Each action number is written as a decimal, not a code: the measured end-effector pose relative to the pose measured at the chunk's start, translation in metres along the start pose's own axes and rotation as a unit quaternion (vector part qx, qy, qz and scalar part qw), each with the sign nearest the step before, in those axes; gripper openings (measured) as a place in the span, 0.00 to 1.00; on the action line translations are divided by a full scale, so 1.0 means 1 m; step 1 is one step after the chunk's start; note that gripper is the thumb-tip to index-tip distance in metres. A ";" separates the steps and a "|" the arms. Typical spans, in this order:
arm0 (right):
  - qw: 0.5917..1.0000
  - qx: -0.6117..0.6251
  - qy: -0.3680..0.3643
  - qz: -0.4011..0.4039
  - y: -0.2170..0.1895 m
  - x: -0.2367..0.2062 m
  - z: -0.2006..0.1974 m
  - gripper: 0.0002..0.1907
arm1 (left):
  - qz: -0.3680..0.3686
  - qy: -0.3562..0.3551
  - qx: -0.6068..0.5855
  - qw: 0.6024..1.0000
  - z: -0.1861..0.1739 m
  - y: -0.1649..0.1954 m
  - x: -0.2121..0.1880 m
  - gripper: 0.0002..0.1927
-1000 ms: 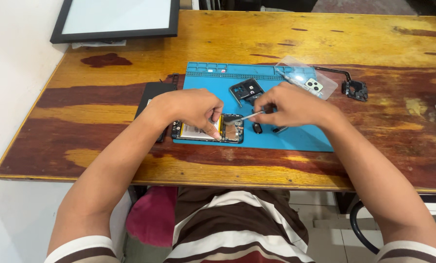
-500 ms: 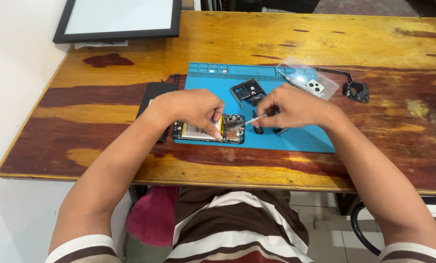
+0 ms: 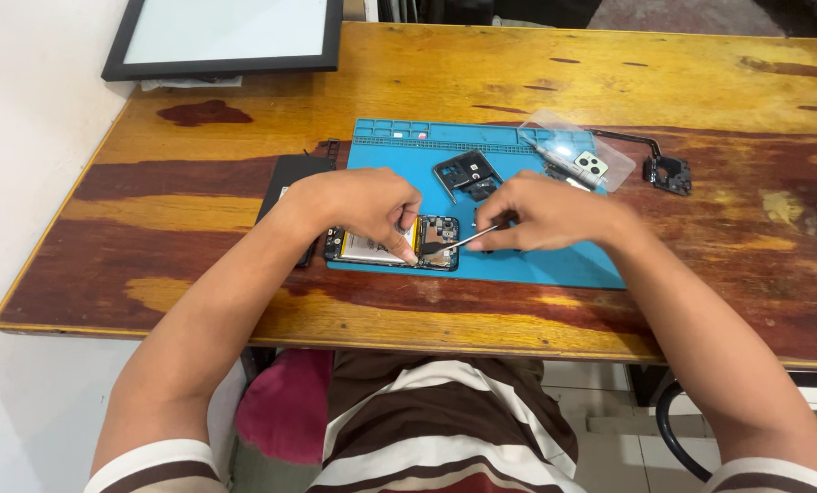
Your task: The person disassembles a smartphone by removing screws and prying off the back cover. They then use a plastic tool to disconnect internal components and lift the battery, placing removed parts on the mat.
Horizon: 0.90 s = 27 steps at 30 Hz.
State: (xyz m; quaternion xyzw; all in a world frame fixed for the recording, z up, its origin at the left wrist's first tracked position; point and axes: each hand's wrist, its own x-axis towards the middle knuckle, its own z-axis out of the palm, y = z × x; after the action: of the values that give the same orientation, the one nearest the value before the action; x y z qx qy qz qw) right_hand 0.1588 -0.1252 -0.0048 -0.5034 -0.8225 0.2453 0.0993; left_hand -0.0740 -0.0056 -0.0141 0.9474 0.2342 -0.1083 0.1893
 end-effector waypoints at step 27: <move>0.983 -0.023 0.182 0.017 0.012 -0.013 -0.010 0.16 | 0.174 0.139 0.074 0.972 -0.017 0.026 -0.020 0.11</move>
State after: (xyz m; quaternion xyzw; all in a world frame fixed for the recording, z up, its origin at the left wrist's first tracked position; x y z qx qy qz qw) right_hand 0.1782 -0.1290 -0.0007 -0.5559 -0.7872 0.1325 0.2320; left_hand -0.0763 -0.0278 0.0151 0.9907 0.0814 0.0422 0.1005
